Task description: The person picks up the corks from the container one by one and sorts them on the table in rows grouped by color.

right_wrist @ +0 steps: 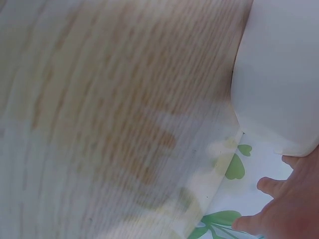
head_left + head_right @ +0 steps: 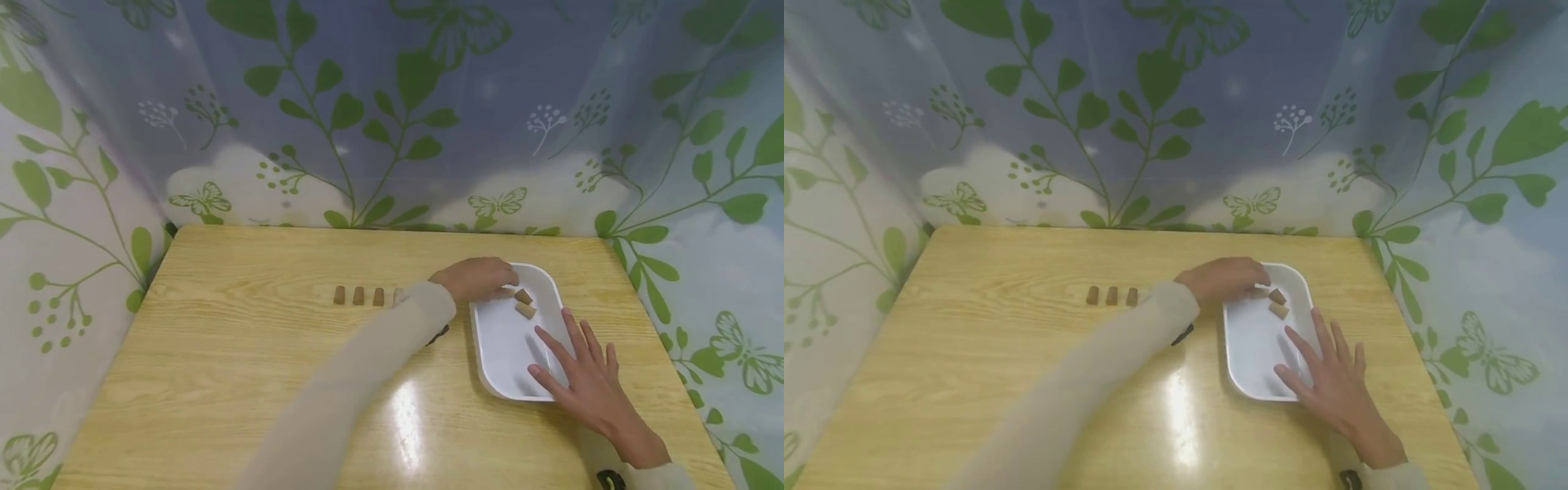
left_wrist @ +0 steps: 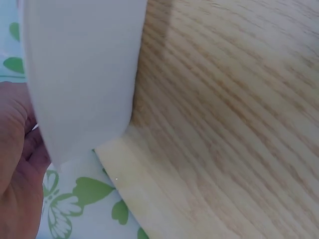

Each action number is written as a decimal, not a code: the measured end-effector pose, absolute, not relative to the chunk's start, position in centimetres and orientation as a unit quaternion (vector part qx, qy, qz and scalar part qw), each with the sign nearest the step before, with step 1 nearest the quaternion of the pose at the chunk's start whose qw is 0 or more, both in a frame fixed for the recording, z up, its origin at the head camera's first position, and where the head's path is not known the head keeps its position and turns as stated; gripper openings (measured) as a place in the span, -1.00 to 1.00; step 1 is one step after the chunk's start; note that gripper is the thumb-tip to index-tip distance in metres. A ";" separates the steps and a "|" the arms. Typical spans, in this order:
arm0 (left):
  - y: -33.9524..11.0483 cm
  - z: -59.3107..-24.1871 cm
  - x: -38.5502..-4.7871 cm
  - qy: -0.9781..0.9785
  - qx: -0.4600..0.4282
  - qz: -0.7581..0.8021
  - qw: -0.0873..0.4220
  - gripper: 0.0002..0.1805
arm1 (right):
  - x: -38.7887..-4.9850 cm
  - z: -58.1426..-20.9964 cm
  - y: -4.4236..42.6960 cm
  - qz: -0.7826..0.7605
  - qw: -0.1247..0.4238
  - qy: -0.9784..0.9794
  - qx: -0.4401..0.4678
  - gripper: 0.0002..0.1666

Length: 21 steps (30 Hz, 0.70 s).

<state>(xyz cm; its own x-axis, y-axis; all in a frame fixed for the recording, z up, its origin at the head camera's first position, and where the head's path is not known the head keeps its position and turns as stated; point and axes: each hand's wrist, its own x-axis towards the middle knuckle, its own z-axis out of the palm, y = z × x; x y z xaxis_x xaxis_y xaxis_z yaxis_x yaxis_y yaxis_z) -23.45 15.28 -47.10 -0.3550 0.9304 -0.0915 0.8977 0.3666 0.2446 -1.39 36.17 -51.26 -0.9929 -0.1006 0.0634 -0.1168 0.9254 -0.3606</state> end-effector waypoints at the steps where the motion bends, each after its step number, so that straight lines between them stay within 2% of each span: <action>1: 15.5 -47.2 -23.4 0.821 0.559 0.062 0.102 -0.70 | -1.4 -51.2 36.2 0.185 0.022 -0.981 0.055 -0.19; 9: 16.3 -47.6 -23.1 0.824 0.558 0.040 0.088 -0.62 | -1.6 -51.3 36.3 0.181 0.023 -0.982 0.056 -0.19; 16: 17.5 -48.4 -23.1 0.828 0.549 0.026 0.111 -0.54 | -1.5 -51.3 36.4 0.179 0.024 -0.982 0.057 -0.19; 21: 18.0 -48.8 -23.0 0.829 0.550 0.021 0.102 -0.59 | -1.4 -51.4 36.4 0.179 0.021 -0.982 0.053 -0.19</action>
<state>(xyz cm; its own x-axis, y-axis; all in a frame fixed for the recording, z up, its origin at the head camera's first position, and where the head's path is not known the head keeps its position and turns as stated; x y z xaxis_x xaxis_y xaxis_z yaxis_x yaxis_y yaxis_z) -22.97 17.99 -48.81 -0.3747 0.9155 -0.1464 0.9069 0.3947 0.1472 -1.43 36.39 -51.44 -0.9935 -0.0969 0.0595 -0.1116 0.9302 -0.3496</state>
